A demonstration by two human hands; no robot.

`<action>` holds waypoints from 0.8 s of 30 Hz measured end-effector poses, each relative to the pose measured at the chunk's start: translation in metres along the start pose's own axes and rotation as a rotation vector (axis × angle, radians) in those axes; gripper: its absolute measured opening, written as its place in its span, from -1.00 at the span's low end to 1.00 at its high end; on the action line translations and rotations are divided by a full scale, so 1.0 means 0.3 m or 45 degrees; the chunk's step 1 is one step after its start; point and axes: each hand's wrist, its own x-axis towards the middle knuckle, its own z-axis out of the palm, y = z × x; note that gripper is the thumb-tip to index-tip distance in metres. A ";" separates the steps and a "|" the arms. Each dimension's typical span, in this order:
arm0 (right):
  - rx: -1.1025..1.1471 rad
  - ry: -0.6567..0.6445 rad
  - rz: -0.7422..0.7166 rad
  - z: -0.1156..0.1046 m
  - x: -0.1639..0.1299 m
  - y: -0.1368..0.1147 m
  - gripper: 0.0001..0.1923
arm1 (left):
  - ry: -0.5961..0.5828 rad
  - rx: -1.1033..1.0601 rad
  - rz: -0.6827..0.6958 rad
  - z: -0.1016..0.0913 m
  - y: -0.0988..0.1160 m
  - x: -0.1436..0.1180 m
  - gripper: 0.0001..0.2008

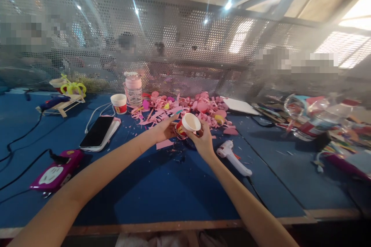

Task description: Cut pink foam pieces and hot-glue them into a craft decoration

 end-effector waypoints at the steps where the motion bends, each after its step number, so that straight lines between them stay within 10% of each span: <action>1: -0.007 -0.004 -0.002 0.001 -0.002 -0.001 -0.47 | 0.006 0.007 0.009 0.001 0.000 0.000 -0.62; 24: -0.066 -0.039 -0.052 -0.014 -0.003 0.000 -0.44 | -0.023 0.060 0.121 0.019 0.010 -0.028 -0.74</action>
